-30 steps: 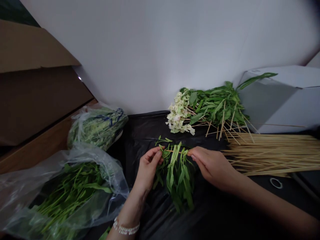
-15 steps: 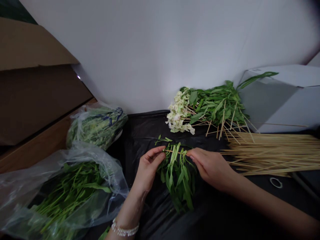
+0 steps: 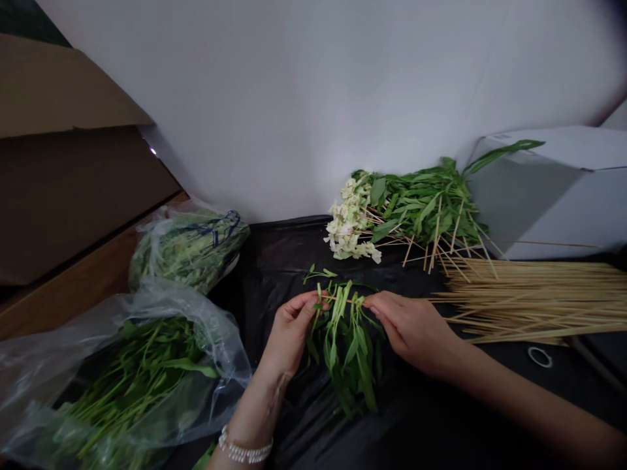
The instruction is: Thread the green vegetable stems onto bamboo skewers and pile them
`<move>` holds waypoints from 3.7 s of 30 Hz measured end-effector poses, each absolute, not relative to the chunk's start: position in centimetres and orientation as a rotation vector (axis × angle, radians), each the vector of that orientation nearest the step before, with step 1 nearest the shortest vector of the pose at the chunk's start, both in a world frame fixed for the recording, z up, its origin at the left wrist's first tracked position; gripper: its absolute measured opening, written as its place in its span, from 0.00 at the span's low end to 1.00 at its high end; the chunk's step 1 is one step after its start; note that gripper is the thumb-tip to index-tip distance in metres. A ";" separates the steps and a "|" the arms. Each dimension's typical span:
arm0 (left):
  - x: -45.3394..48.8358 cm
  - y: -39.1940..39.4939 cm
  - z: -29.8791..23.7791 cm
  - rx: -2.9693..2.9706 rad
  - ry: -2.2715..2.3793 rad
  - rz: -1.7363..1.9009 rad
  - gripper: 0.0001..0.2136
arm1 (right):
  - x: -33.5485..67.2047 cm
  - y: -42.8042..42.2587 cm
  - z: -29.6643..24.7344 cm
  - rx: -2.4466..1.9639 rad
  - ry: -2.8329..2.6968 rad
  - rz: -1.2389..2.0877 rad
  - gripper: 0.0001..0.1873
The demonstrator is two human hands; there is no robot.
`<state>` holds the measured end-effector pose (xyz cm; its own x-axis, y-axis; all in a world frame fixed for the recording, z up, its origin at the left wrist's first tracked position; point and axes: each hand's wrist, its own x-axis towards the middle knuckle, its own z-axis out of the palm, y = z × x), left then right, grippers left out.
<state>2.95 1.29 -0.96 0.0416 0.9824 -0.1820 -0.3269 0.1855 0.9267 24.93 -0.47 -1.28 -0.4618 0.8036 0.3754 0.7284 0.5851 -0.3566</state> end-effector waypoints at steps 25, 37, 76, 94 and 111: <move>2.7 1.3 -1.4 0.859 1.033 1.197 0.15 | 24.9 -0.4 -1.5 -1.213 -2.296 0.185 0.15; 2.4 1.4 -1.8 1.016 1.064 1.209 0.13 | 24.9 -0.5 -1.4 -1.213 -2.310 0.202 0.15; 3.2 1.2 -1.9 0.991 1.151 1.158 0.11 | 24.3 -0.8 -1.9 -1.191 -2.320 0.207 0.16; 2.4 2.1 -5.7 2.164 1.444 0.851 0.18 | 26.9 -1.0 2.0 -0.922 -2.140 0.055 0.10; 1.2 2.2 -3.9 2.277 1.714 0.891 0.08 | 26.1 -0.5 1.3 -1.036 -2.144 0.235 0.08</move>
<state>1.23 2.16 -3.86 0.1677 0.9164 0.3634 0.8238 -0.3328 0.4590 26.11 -0.55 1.29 -0.4077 0.7388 0.5365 0.6050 0.6587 -0.4473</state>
